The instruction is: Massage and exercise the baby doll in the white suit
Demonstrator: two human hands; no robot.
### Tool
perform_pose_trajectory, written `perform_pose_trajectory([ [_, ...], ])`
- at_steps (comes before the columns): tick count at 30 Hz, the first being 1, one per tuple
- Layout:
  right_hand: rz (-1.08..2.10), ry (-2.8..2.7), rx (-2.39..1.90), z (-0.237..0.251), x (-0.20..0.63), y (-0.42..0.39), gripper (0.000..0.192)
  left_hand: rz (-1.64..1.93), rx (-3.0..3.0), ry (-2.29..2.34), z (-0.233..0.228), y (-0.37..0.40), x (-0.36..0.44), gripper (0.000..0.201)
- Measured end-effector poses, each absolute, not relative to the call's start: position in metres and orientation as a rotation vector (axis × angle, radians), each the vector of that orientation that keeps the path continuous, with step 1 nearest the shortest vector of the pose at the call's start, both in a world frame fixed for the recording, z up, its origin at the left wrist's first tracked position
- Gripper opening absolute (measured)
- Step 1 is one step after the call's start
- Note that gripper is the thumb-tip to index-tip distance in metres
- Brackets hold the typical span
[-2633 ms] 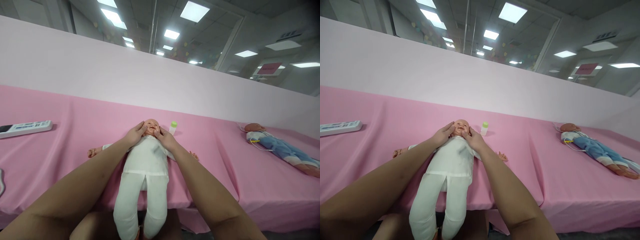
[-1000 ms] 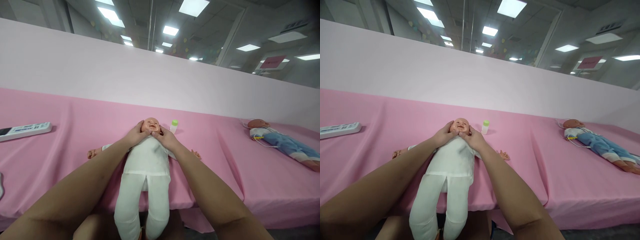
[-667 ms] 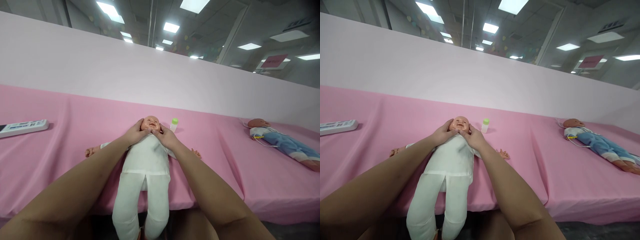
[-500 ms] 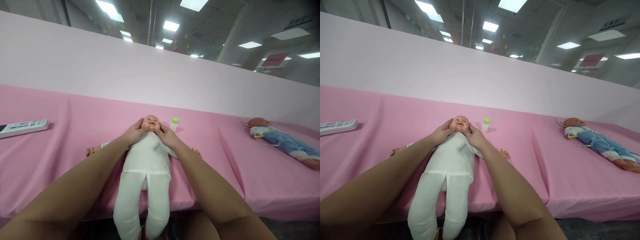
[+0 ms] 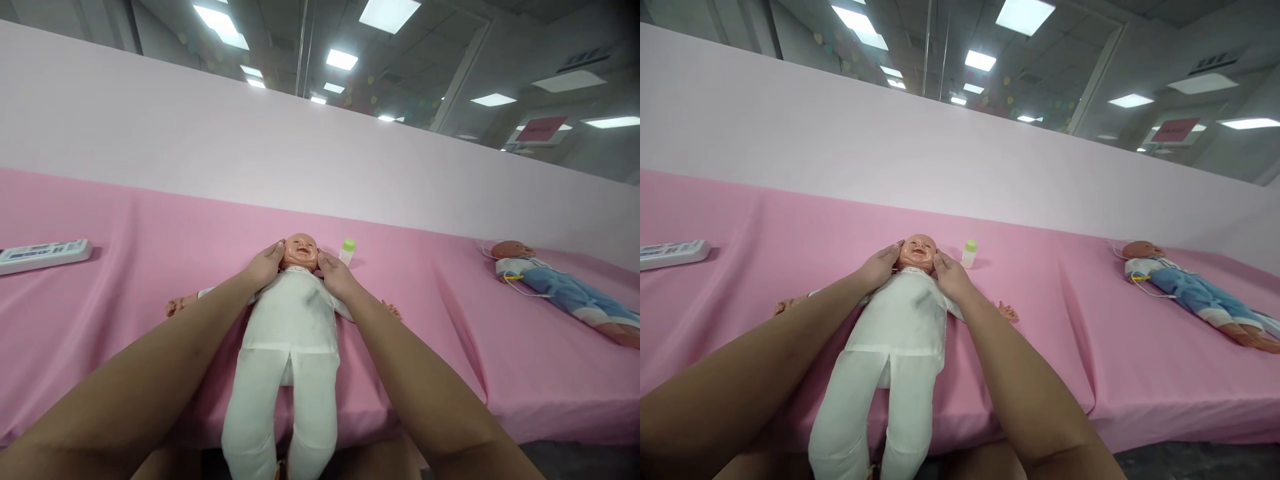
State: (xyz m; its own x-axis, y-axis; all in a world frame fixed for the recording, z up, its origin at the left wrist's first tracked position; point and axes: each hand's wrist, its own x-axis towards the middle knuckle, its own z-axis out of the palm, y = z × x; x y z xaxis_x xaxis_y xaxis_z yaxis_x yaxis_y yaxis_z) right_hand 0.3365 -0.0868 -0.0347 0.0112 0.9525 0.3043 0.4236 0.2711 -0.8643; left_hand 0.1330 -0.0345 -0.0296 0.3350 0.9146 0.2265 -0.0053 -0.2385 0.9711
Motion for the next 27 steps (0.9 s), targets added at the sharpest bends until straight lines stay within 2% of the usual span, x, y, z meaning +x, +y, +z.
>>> perform_pose_trajectory([
  [4, 0.685, -1.538, -1.328, -0.033, 0.335, -0.088, 0.055, 1.069, 1.575, 0.881, -0.027, -0.038, 0.131, 0.062],
  [9, 0.644, -1.615, -1.342, -0.018, 0.330, -0.100, 0.052, 0.982, 1.769, 1.074, -0.021, -0.045, 0.125, 0.091],
  [12, 0.665, -1.624, -1.339, -0.012, 0.327, -0.105, 0.052, 0.934, 1.859, 1.136, -0.018, -0.048, 0.124, 0.101],
  [22, 0.646, -1.561, -1.355, -0.019, 0.324, -0.102, 0.064, 0.880, 1.940, 1.120, -0.013, -0.050, 0.124, 0.099],
  [27, 0.615, -1.614, -1.371, -0.020, 0.327, -0.099, 0.058, 0.900, 1.913, 1.138, -0.016, -0.048, 0.124, 0.097],
])
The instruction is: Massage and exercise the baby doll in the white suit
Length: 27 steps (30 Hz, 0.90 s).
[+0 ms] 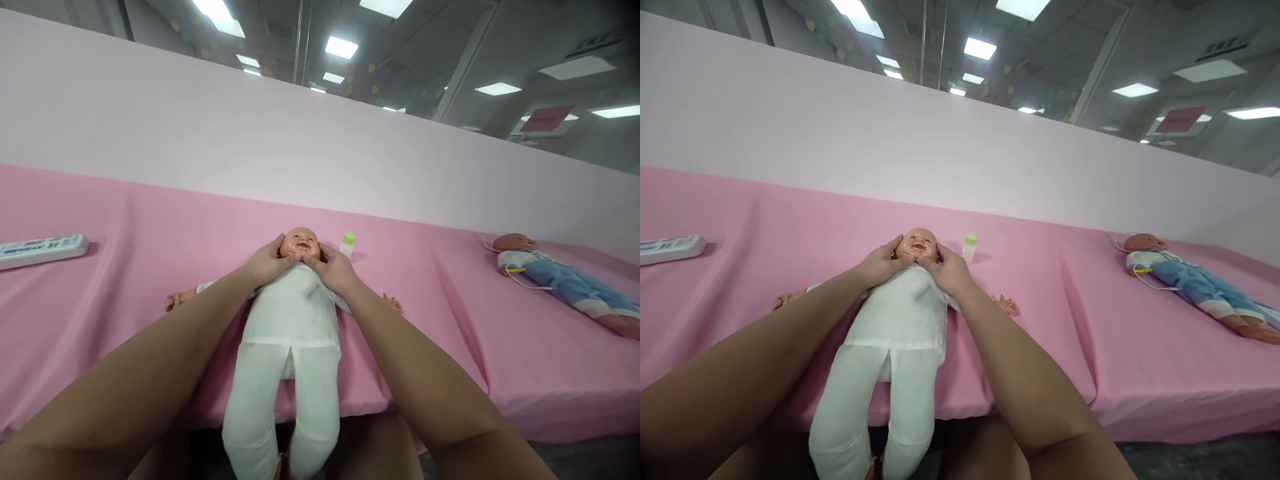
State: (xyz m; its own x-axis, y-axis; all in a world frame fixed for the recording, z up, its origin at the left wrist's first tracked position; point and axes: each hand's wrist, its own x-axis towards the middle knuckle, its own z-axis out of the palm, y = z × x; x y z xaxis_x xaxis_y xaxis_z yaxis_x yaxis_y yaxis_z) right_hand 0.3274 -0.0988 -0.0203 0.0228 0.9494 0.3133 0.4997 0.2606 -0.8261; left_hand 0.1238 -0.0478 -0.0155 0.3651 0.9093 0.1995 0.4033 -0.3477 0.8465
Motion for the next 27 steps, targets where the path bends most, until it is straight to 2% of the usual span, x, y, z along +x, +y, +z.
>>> perform_pose_trajectory([
  [8, 0.593, -1.666, -1.383, -0.018, 0.332, -0.100, 0.057, 0.991, 1.820, 1.011, -0.020, -0.046, 0.126, 0.075],
  [18, 0.633, -1.600, -1.427, -0.020, 0.336, -0.099, 0.058, 1.102, 1.626, 0.892, -0.035, -0.033, 0.132, 0.062],
  [27, 0.734, -1.518, -1.377, -0.030, 0.339, -0.088, 0.053, 1.118, 1.612, 0.955, -0.035, -0.034, 0.133, 0.058],
])
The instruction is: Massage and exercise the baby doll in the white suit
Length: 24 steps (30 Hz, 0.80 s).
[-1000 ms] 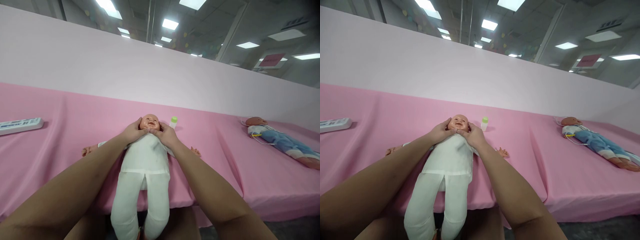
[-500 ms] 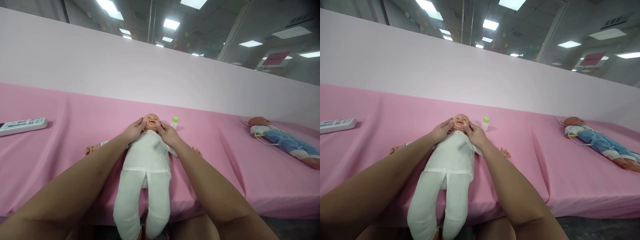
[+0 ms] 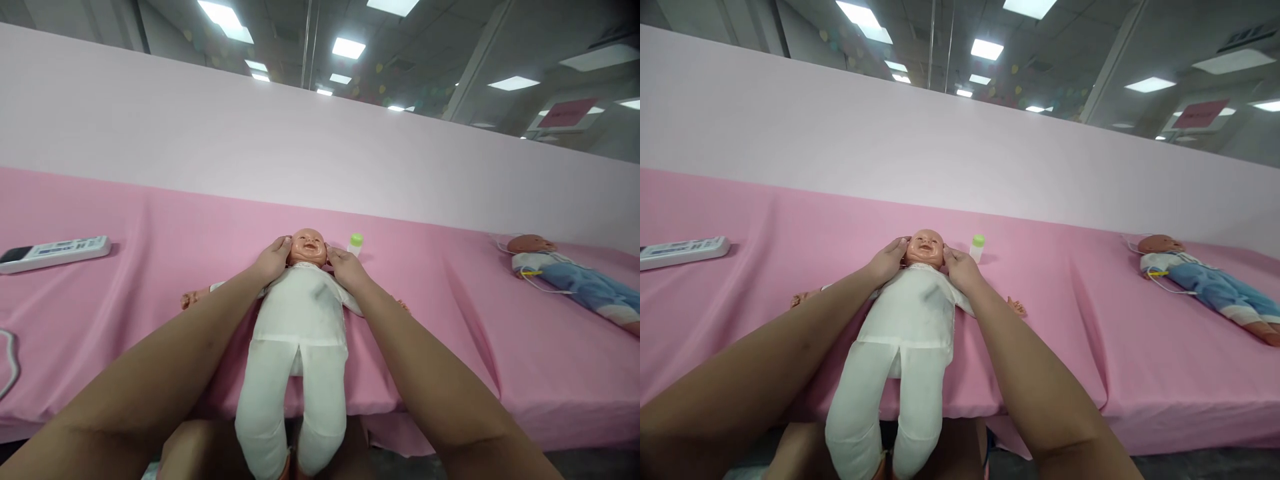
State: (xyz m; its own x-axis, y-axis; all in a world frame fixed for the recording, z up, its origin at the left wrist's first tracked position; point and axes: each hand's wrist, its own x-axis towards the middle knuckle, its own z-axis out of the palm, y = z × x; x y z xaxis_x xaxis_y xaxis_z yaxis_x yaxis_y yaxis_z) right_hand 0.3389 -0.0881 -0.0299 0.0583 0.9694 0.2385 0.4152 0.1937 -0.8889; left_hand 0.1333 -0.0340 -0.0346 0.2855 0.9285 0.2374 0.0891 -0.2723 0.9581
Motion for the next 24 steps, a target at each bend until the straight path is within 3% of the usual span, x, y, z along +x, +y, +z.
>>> perform_pose_trajectory([
  [11, 0.660, -1.630, -1.397, -0.019, 0.338, -0.100, 0.051, 1.025, 1.835, 1.090, -0.016, -0.042, 0.120, 0.060],
  [19, 0.212, -1.580, -1.587, -0.001, 0.353, -0.102, 0.035, 1.104, 2.147, 1.303, -0.006, -0.045, 0.117, 0.059],
  [24, 0.110, -1.311, -1.637, 0.006, 0.391, -0.097, 0.030, 1.166, 2.066, 1.338, -0.009, -0.046, 0.120, 0.059],
])
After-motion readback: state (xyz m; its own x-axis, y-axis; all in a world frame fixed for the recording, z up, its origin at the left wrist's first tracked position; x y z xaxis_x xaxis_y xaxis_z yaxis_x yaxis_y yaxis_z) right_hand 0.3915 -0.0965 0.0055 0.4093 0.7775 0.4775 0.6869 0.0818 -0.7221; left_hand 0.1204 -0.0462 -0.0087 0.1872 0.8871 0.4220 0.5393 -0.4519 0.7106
